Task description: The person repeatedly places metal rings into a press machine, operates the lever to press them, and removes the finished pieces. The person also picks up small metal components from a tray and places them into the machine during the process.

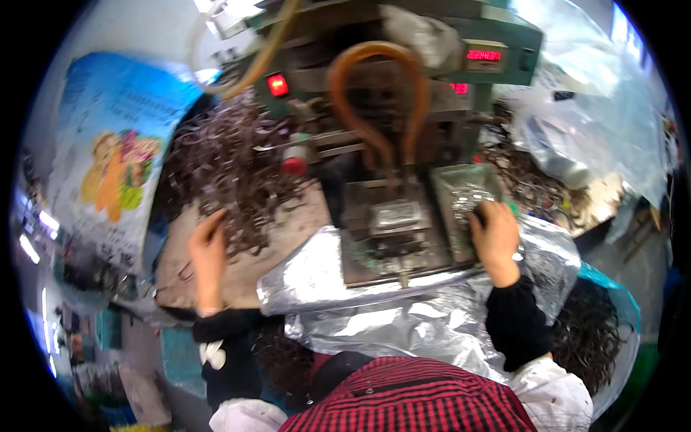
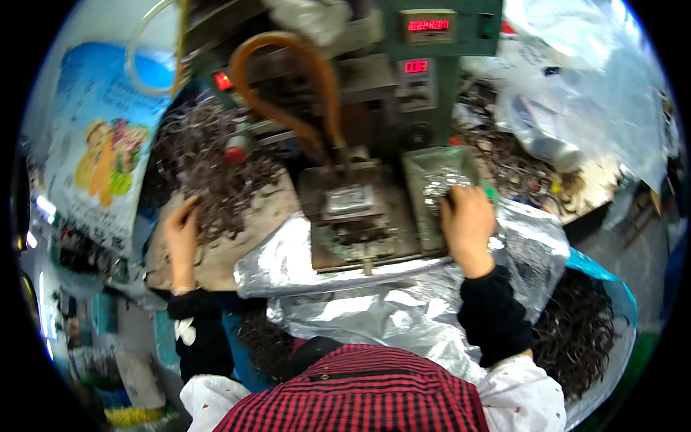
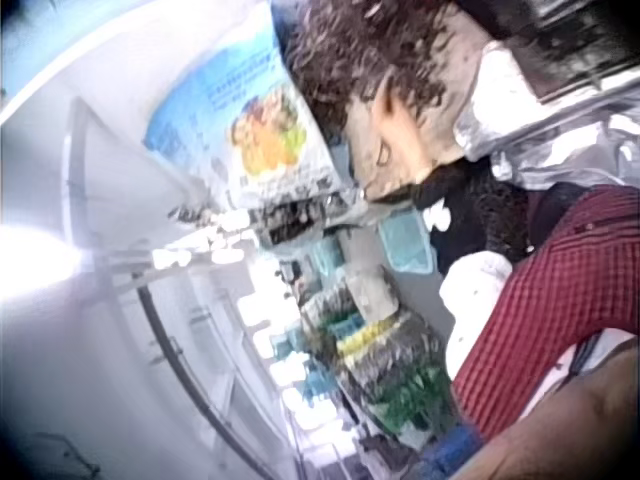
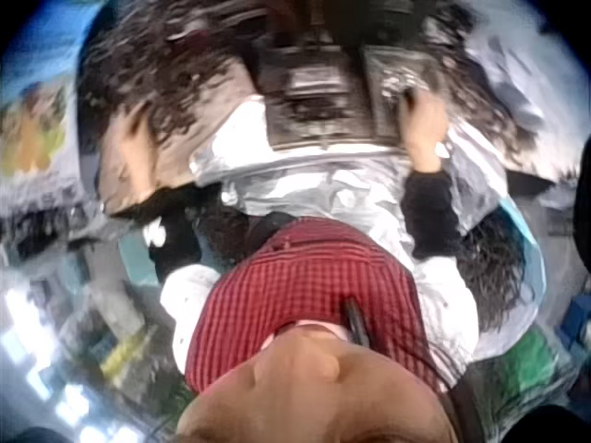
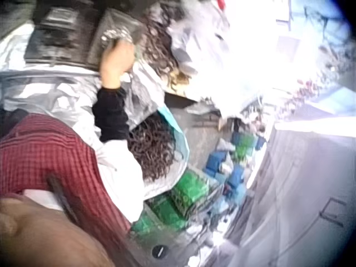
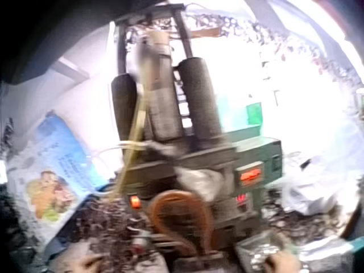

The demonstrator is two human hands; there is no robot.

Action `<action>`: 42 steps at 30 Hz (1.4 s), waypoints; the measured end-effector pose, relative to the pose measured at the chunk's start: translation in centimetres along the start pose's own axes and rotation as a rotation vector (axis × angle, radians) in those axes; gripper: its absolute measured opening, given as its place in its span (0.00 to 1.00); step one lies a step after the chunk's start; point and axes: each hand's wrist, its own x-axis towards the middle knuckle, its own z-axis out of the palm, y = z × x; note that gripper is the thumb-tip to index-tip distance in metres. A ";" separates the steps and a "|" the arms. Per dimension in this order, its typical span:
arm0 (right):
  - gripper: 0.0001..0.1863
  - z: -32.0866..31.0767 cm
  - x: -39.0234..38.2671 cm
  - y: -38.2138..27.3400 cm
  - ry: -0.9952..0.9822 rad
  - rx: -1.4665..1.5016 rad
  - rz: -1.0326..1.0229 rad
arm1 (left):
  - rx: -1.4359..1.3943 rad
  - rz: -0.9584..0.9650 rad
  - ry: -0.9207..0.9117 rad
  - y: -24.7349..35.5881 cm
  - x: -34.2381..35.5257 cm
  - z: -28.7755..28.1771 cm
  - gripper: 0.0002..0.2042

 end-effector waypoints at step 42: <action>0.06 -2.5 3.1 1.0 0.268 0.514 0.279 | -0.345 1.021 -0.036 19.2 -5.6 12.7 0.12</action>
